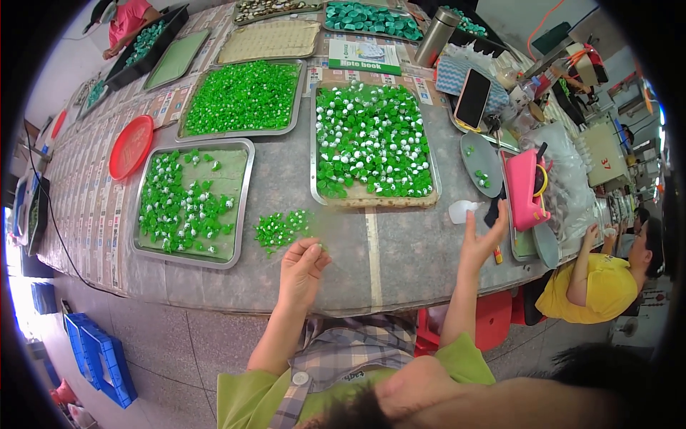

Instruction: The person applies glue from a squeeze bottle onto small plastic pieces and attaches them to components by hand.

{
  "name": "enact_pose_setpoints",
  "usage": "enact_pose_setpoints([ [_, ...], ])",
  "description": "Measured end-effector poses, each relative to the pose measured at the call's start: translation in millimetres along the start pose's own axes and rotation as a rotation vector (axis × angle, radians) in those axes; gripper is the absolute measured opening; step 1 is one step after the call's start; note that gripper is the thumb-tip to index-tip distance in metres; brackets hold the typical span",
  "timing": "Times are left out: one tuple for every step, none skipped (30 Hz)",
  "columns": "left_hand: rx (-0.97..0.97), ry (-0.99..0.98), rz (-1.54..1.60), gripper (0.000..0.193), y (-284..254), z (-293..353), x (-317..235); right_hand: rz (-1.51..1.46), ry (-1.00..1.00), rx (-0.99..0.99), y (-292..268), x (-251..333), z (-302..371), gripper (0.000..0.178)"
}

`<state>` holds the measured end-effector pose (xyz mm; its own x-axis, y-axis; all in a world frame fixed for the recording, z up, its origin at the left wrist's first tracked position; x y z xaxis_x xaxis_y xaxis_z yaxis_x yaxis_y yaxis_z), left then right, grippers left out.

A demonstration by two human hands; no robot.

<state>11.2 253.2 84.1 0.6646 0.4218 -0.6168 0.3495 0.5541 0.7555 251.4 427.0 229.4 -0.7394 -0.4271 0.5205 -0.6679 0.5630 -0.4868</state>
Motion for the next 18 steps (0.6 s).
enact_pose_setpoints([
  [0.003, 0.0, 0.0, 0.009, 1, -2, 0, -0.078, -0.05, 0.069, 2, 19, -1, 0.033],
  [0.001, -0.004, 0.006, 0.009, 0, -2, 1, -0.151, -0.096, 0.138, 3, 36, 2, 0.027],
  [-0.002, -0.008, 0.011, 0.009, 0, -1, 1, -0.236, -0.177, 0.303, 21, 60, 6, 0.014],
  [-0.002, -0.007, 0.009, 0.009, -1, 0, 0, -0.291, -0.244, 0.52, 51, 81, 17, 0.011],
  [0.011, -0.009, 0.012, 0.009, 0, 1, -1, -0.341, -0.31, 0.736, 79, 100, 29, 0.008],
  [0.034, -0.022, 0.019, 0.008, 6, 2, 1, -0.334, -0.422, 0.765, 95, 112, 35, 0.006],
  [0.049, -0.033, 0.022, 0.008, 10, 3, 3, -0.328, -0.531, 0.795, 111, 117, 43, 0.005],
  [0.049, -0.024, 0.023, 0.008, 9, 2, 3, -0.32, -0.527, 0.788, 125, 114, 42, 0.005],
  [0.044, -0.015, 0.023, 0.008, 7, 3, 4, -0.185, -0.66, 0.843, 141, 114, 55, 0.004],
  [0.04, -0.013, 0.022, 0.008, 2, 4, 1, -0.055, -0.798, 0.897, 153, 120, 70, 0.004],
  [0.023, -0.001, 0.026, 0.008, -3, 5, -1, -0.057, -0.798, 0.899, 157, 124, 72, 0.004],
  [0.006, 0.009, 0.03, 0.008, -6, 5, -3, -0.007, -0.848, 0.889, 159, 127, 77, 0.005],
  [0.007, 0.007, 0.031, 0.008, -6, 5, -3, 0.045, -0.897, 0.879, 160, 128, 80, 0.007],
  [0.015, 0.006, 0.034, 0.008, -4, 5, -3, 0.049, -0.894, 0.88, 159, 128, 80, 0.007],
  [0.023, 0.004, 0.038, 0.008, -3, 5, -2, 0.035, -0.851, 0.903, 158, 125, 77, 0.009],
  [0.03, -0.007, 0.04, 0.008, -1, 5, 0, 0.026, -0.805, 0.923, 155, 123, 72, 0.013],
  [0.031, -0.005, 0.032, 0.008, -2, 5, 0, 0.027, -0.804, 0.927, 147, 128, 69, 0.013],
  [0.032, -0.005, 0.023, 0.008, -2, 6, 1, -0.196, -0.55, 1.012, 132, 126, 56, 0.012],
])
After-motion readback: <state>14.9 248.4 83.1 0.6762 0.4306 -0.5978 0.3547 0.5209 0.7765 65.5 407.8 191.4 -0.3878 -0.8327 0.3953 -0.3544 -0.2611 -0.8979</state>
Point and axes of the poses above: each hand's wrist, its own z-axis away from the middle knuckle, its own y-axis out of the palm, x = y × z, the point moved 9 cm from there along -z, towards the middle knuckle, and after that the axes turned 11 degrees about y, right-handed, at the moved point
